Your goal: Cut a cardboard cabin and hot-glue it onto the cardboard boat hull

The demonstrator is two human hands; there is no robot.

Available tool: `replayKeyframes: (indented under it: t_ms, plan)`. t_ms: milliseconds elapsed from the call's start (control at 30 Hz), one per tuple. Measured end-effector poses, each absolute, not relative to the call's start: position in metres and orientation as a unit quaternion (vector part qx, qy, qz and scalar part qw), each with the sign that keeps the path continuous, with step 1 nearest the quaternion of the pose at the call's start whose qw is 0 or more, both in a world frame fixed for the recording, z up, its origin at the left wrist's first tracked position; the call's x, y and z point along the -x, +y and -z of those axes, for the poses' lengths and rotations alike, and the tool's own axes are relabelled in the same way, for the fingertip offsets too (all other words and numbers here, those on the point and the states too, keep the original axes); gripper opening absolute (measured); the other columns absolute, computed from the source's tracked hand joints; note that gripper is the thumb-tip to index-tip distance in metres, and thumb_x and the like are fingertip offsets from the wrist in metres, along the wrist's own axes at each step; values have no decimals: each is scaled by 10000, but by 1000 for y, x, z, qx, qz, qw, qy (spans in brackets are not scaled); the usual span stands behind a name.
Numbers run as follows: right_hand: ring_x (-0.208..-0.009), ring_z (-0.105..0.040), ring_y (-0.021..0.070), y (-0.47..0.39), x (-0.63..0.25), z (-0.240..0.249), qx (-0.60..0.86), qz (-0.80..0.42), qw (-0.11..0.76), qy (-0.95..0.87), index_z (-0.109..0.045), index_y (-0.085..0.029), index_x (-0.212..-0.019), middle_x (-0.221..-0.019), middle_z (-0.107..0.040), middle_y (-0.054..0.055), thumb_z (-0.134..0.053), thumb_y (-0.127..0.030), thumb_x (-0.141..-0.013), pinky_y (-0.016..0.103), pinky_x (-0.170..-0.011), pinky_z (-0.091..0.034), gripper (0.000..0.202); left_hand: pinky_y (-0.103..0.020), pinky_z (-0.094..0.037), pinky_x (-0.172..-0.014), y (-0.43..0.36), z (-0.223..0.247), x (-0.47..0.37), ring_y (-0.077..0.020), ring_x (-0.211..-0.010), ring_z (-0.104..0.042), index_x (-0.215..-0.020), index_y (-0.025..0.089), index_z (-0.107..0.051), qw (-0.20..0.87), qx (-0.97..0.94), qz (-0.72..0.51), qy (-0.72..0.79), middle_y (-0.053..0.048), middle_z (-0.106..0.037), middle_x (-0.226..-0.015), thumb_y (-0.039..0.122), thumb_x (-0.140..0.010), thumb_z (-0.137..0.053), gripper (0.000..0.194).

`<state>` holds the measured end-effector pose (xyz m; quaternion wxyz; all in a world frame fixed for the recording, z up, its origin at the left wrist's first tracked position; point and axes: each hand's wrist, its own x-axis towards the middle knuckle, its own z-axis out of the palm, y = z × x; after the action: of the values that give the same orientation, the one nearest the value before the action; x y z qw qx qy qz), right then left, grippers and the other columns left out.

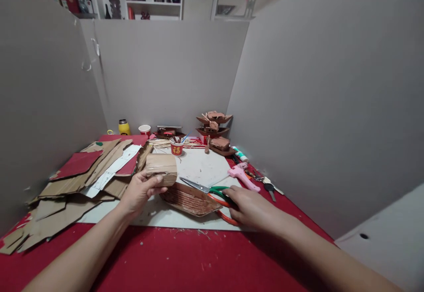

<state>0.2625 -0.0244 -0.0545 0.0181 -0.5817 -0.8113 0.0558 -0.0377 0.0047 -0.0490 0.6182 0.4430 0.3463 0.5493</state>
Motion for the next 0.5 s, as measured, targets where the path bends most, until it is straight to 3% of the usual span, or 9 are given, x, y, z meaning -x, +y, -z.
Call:
replayKeyframes:
  t_ms: [167,267,400,500]
  plan:
    - [-762,-658,277,-8,-261,55,614,-58,-12,-787,-647,-164,-839,-877,-728,133,-628,-136,-654,278,-551,-329,188,-269,-602,-663,4,47,38,-190,-821,-708,-929,143,-745,622,-433,-556,341,-71,-769,-934,212,-631,-858,326]
    - [-788,-661,318,-5,-268,50,628,-34,9,-777,-639,-165,-799,-875,-722,169,-616,-164,-684,300,-571,-326,117,-277,-600,-671,2,44,39,-192,-816,-708,-912,132,-745,624,-431,-560,333,-79,-768,-922,192,-622,-862,318]
    - [-691,-654,325,-9,-285,46,650,-20,101,-753,-610,-175,-826,-782,-708,172,-590,-268,-736,329,-576,-349,130,-287,-594,-690,1,43,41,-193,-828,-706,-923,128,-739,623,-426,-570,325,-85,-765,-937,177,-621,-863,329]
    - [-653,-645,279,-15,-286,48,636,-43,223,-737,-574,-209,-866,-749,-702,115,-561,-357,-756,333,-583,-410,185,-299,-592,-711,1,43,42,-201,-848,-704,-921,129,-736,617,-423,-578,324,-88,-764,-950,190,-621,-864,331]
